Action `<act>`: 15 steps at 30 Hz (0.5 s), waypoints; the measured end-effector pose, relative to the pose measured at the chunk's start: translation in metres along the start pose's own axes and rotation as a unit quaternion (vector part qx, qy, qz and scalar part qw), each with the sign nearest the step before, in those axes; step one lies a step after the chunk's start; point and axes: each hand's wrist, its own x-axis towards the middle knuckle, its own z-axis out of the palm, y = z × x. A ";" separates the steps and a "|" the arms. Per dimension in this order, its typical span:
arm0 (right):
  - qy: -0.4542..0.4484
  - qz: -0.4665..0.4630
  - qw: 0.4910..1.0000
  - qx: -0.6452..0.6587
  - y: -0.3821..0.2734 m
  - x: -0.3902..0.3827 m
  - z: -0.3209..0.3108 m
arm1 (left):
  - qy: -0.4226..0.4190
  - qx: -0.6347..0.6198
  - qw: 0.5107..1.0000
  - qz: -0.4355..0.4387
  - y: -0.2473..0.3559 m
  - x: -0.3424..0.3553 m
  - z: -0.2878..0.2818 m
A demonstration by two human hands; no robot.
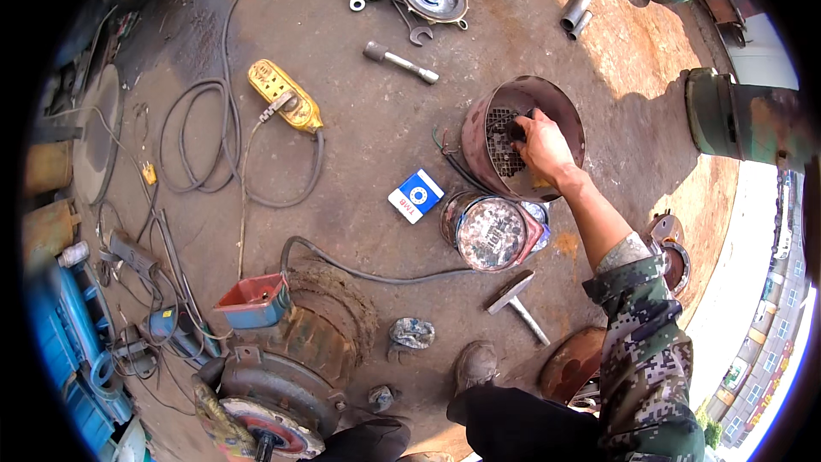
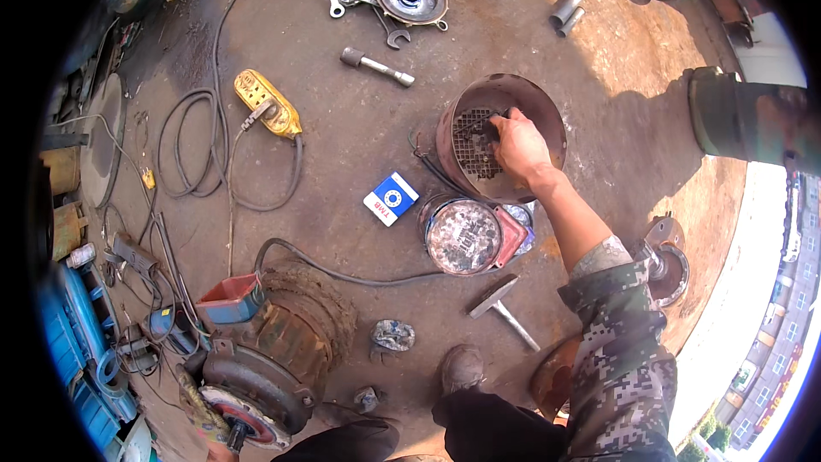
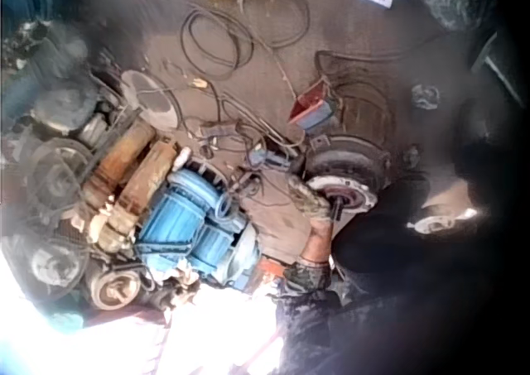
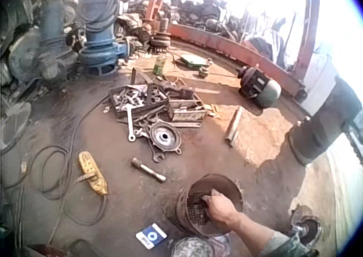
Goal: The person disassembles a motor by removing bolts and separating the housing to expose the internal windings. They then reassemble the motor by aligning the housing and tightening the bolts.
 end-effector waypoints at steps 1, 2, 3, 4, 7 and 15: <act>-0.003 -0.032 0.999 -0.007 0.003 0.006 0.005 | -0.036 -0.027 0.999 -0.008 0.018 0.013 -0.004; -0.001 -0.037 0.999 -0.006 0.004 0.009 0.009 | -0.069 -0.050 0.996 -0.019 0.037 0.024 -0.010; 0.003 -0.045 0.999 -0.003 0.003 0.013 0.006 | -0.082 -0.061 0.994 -0.027 0.043 0.027 -0.008; 0.018 -0.054 0.998 -0.004 0.004 0.018 -0.006 | -0.081 -0.077 0.993 -0.023 0.048 0.031 -0.005; 0.022 -0.086 0.996 -0.018 0.017 0.014 -0.018 | -0.059 -0.117 0.991 -0.028 0.044 0.037 0.010; -0.021 -0.014 0.982 -0.188 0.024 -0.013 -0.003 | -0.028 -0.262 0.965 -0.016 0.027 0.028 0.024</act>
